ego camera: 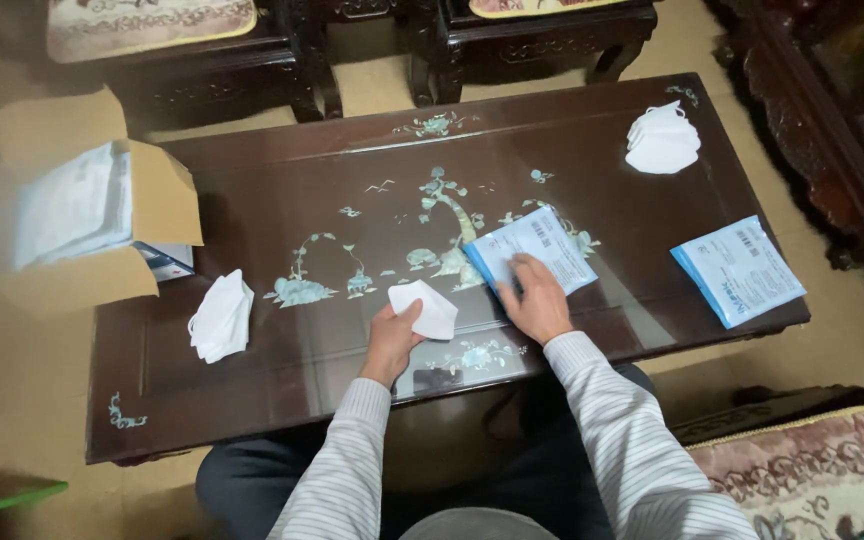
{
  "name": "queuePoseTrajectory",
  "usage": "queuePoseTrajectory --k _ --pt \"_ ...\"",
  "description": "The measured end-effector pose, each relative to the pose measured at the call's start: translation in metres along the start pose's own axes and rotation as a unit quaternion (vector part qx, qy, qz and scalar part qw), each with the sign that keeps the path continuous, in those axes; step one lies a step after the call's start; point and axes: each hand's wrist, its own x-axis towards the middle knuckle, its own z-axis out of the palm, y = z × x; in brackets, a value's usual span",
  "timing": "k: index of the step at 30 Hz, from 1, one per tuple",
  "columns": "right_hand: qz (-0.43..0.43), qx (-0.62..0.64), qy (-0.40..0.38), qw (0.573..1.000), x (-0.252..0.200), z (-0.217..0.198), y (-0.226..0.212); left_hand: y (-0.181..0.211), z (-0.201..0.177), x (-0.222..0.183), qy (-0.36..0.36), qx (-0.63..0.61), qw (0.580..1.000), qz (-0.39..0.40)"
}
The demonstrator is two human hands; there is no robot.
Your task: A person is manually packaging individual face masks into paper envelopes at a table.
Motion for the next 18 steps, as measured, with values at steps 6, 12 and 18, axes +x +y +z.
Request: queuePoseTrajectory --k 6,12,18 --pt "-0.007 -0.035 -0.083 0.996 -0.004 0.013 0.000 -0.002 -0.005 0.003 -0.010 0.000 1.000 0.000" --pt "-0.060 -0.109 -0.010 0.992 -0.010 0.030 0.000 0.005 -0.003 -0.008 -0.043 0.012 0.999 -0.004" --pt "-0.116 -0.042 -0.027 0.992 -0.036 0.033 -0.045 0.000 0.019 -0.010 -0.134 -0.047 0.990 -0.008"
